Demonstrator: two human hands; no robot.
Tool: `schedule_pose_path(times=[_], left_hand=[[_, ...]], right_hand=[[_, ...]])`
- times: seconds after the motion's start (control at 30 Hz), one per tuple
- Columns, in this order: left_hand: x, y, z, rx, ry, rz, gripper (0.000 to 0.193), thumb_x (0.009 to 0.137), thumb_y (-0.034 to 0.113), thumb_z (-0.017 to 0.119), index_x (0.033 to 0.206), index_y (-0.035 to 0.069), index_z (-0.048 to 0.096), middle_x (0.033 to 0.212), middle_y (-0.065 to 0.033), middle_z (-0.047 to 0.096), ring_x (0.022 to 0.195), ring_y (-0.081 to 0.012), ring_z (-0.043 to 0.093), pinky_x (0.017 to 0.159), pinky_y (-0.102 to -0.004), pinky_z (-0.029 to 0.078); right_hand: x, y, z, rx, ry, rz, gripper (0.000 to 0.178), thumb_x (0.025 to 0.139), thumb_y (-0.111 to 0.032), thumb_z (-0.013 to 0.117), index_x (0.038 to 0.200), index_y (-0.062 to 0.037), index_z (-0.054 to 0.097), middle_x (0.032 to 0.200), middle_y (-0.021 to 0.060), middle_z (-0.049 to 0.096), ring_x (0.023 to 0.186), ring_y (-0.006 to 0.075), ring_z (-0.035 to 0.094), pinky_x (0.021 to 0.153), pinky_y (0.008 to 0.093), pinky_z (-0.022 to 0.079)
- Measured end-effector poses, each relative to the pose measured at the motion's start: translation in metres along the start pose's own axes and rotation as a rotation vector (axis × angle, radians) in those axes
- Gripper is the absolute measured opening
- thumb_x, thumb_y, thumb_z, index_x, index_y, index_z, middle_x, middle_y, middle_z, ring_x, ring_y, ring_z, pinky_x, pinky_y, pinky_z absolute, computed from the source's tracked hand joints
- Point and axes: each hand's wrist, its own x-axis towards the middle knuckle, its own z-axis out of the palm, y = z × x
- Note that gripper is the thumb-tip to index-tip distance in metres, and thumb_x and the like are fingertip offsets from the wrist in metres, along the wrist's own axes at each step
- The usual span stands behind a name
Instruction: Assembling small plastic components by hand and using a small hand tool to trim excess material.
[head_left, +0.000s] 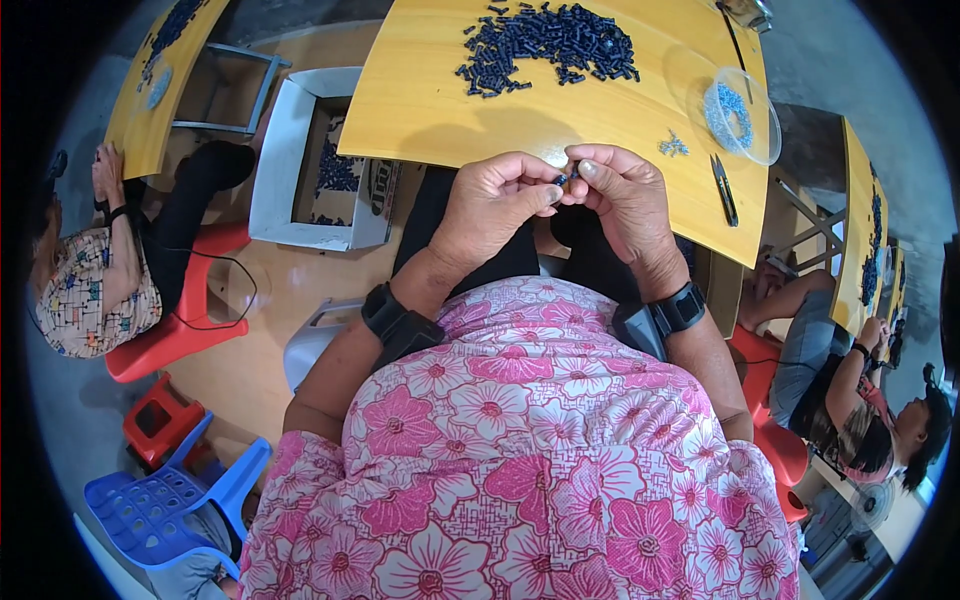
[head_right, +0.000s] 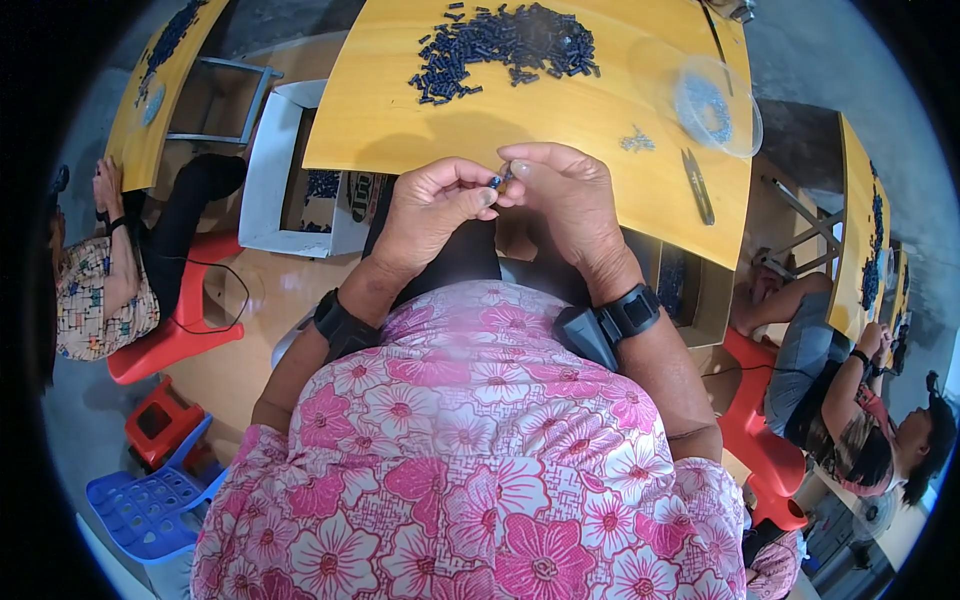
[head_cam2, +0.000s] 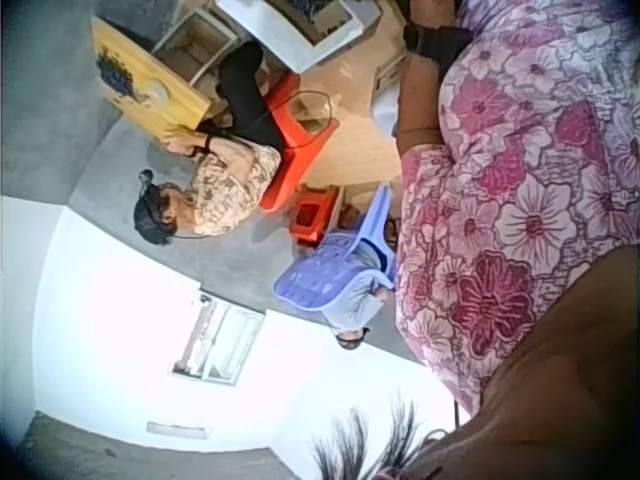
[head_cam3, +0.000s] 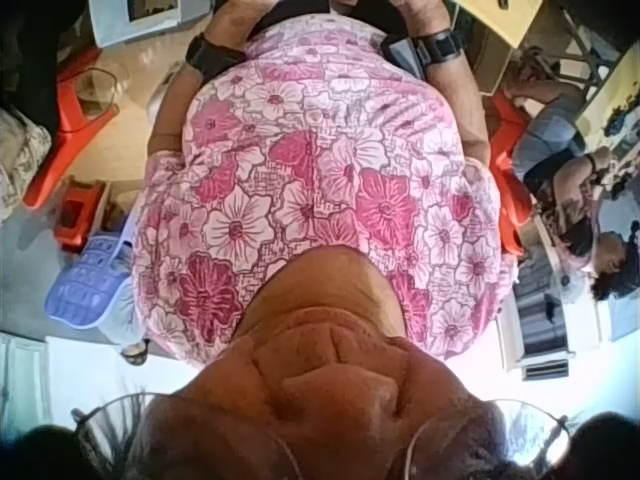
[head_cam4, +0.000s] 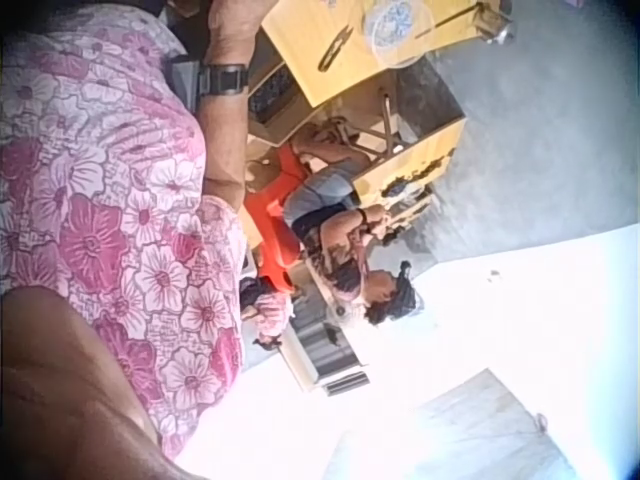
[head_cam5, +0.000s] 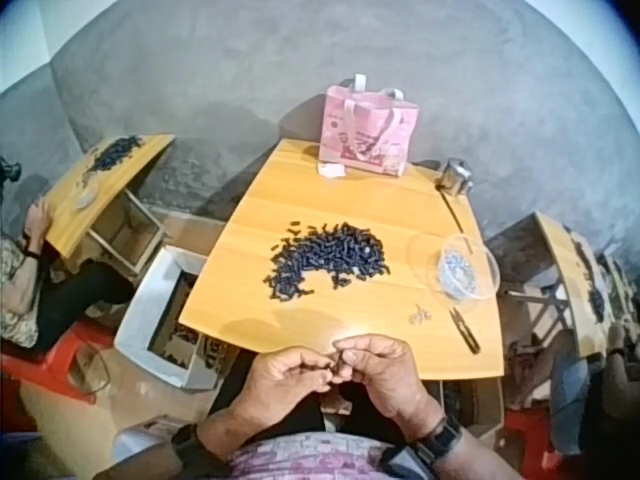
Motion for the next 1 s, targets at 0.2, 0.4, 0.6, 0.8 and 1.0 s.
schedule_pose_path(times=[0.2, 0.4, 0.6, 0.8, 1.0], left_hand=[[0.0003, -0.0011, 0.0015, -0.055, 0.026, 0.018, 0.015, 0.085, 0.001, 0.062, 0.099, -0.006, 0.062, 0.091, -0.0099, 0.066, 0.082, -0.0127, 0.064, 0.071, -0.0232, 0.054], [-0.0012, 0.0021, 0.0011, -0.023, -0.015, 0.017, 0.017, 0.088, 0.003, 0.06, 0.103, -0.005, 0.06, 0.096, -0.0127, 0.066, 0.086, -0.0148, 0.064, 0.074, -0.0245, 0.053], [-0.0007, 0.0042, 0.0011, 0.016, -0.018, 0.023, 0.016, 0.088, 0.002, 0.06, 0.102, -0.006, 0.06, 0.095, -0.0118, 0.066, 0.085, -0.0143, 0.064, 0.074, -0.0241, 0.053], [-0.0003, 0.0048, 0.0013, 0.032, -0.012, 0.006, 0.016, 0.088, 0.001, 0.06, 0.102, -0.006, 0.06, 0.095, -0.0107, 0.065, 0.084, -0.0128, 0.064, 0.074, -0.0237, 0.053], [0.0007, 0.0017, -0.0004, 0.046, -0.012, 0.018, 0.015, 0.088, 0.001, 0.059, 0.102, -0.006, 0.06, 0.095, -0.0108, 0.065, 0.086, -0.0139, 0.064, 0.075, -0.0241, 0.053]], right_hand=[[-0.0002, 0.0001, -0.0002, -0.012, -0.007, 0.017, 0.016, 0.087, 0.0, 0.057, 0.101, 0.0044, 0.063, 0.076, 0.008, 0.063, 0.069, 0.0146, 0.061, 0.068, 0.0269, 0.053], [0.0014, 0.0042, -0.0043, 0.054, -0.034, 0.025, 0.012, 0.087, 0.0, 0.058, 0.098, 0.0027, 0.062, 0.073, 0.0073, 0.061, 0.068, 0.0152, 0.06, 0.066, 0.028, 0.054], [0.003, 0.0038, -0.0043, 0.076, -0.052, 0.032, 0.01, 0.086, -0.001, 0.059, 0.095, 0.0024, 0.062, 0.072, 0.0076, 0.061, 0.065, 0.0162, 0.061, 0.064, 0.0284, 0.054], [0.0027, -0.0012, -0.0023, -0.004, -0.045, 0.024, 0.008, 0.086, -0.001, 0.059, 0.093, 0.0017, 0.062, 0.07, 0.0073, 0.061, 0.064, 0.0162, 0.062, 0.064, 0.0273, 0.053], [0.0032, -0.0017, -0.0025, -0.063, -0.058, -0.009, 0.008, 0.087, -0.002, 0.059, 0.093, 0.0011, 0.062, 0.072, 0.0063, 0.062, 0.066, 0.0144, 0.062, 0.065, 0.0258, 0.052]])
